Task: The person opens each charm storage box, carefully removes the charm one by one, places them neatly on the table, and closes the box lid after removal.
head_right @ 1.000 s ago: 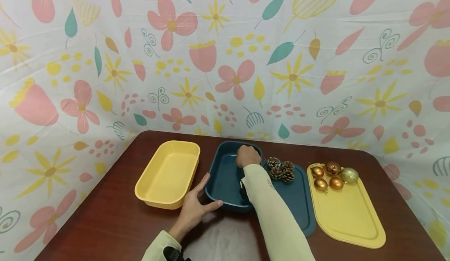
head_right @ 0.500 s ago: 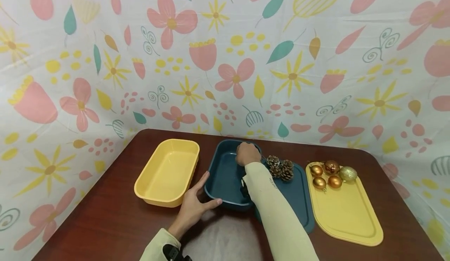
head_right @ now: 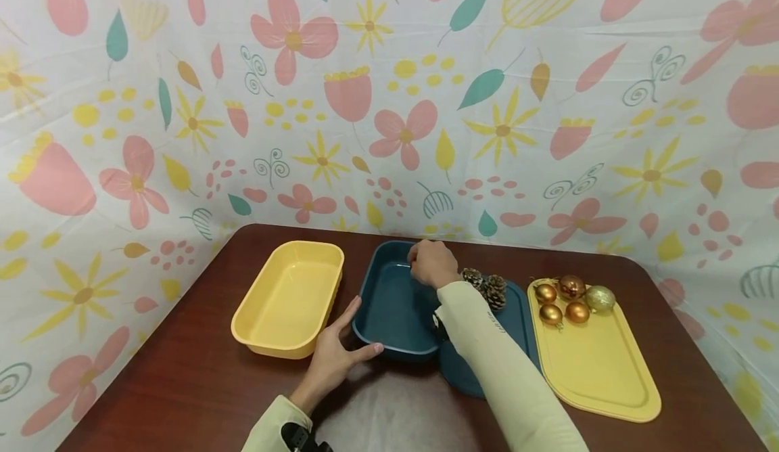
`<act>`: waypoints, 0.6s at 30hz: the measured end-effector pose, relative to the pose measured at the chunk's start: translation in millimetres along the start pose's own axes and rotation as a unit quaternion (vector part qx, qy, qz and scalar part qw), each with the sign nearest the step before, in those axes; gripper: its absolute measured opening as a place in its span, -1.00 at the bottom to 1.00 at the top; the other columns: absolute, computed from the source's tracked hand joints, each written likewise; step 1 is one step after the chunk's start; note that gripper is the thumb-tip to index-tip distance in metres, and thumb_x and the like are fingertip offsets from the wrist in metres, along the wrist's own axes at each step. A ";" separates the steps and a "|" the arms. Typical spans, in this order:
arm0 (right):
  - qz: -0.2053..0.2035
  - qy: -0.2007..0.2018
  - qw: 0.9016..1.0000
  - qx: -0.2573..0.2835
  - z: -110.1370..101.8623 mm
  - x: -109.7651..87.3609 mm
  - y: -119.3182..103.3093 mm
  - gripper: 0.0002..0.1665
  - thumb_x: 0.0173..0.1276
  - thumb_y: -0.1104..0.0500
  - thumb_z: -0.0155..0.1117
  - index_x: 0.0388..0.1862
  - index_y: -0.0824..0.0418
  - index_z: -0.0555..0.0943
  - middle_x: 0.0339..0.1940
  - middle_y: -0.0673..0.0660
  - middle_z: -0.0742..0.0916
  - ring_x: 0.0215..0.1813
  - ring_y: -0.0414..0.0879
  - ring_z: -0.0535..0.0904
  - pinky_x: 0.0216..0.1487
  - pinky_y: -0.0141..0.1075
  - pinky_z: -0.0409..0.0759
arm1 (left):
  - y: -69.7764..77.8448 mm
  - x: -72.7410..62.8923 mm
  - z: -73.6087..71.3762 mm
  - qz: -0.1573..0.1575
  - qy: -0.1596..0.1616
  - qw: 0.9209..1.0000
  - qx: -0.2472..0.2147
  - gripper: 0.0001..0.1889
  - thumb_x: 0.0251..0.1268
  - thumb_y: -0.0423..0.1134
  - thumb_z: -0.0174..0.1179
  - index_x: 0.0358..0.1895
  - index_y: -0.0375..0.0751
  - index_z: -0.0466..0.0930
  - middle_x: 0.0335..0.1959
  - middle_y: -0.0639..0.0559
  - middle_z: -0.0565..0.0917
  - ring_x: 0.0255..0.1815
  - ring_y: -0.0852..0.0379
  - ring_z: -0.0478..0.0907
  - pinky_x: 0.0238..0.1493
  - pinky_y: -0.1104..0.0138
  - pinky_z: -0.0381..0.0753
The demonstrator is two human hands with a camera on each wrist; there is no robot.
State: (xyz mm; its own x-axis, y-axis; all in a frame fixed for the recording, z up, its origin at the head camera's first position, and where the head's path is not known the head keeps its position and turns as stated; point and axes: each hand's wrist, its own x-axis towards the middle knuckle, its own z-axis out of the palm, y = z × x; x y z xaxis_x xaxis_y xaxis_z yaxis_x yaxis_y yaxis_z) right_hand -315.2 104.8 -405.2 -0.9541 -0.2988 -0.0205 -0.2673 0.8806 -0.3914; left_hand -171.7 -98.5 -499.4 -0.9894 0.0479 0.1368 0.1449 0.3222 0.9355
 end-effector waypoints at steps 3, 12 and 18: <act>-0.013 -0.001 1.000 -0.017 -9.3 -7.9 -2.2 -0.63 0.27 0.26 0.41 0.07 0.18 0.74 0.11 0.26 0.73 0.02 0.16 0.64 0.05 0.02 0.65 | 1.1 -0.4 2.2 -0.002 0.002 1.000 -0.005 0.00 0.03 0.03 0.54 0.57 0.00 0.22 0.60 0.02 0.24 0.52 -0.06 0.36 0.43 -0.01 0.43; -0.071 -0.006 0.997 -0.021 -33.7 -34.4 -8.2 -0.66 0.20 0.28 0.45 -0.01 0.17 0.78 -0.02 0.22 0.77 -0.14 0.03 0.63 -0.10 -0.10 0.67 | 4.2 -0.2 2.7 -0.007 0.000 1.000 -0.008 -0.02 0.06 -0.02 0.53 0.57 -0.02 0.21 0.61 0.00 0.23 0.53 -0.09 0.34 0.43 -0.02 0.42; -0.112 0.012 0.994 0.000 -44.4 -51.7 -1.0 -0.68 0.20 0.28 0.46 -0.03 0.16 0.78 -0.03 0.20 0.79 -0.12 0.02 0.66 -0.13 -0.13 0.67 | 3.1 -0.4 3.3 -0.012 -0.003 1.000 -0.011 -0.02 0.07 -0.08 0.54 0.58 -0.07 0.20 0.61 0.01 0.21 0.55 -0.10 0.31 0.46 -0.04 0.38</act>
State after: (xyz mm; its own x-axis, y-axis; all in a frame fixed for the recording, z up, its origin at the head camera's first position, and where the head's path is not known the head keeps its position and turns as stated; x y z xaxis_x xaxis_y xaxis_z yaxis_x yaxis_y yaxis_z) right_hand -271.7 135.7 -362.9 -0.8735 -0.4786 0.0886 -0.4733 0.7926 -0.3844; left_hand -170.9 -94.4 -497.7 -0.9927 0.0464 0.1115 0.1204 0.3033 0.9453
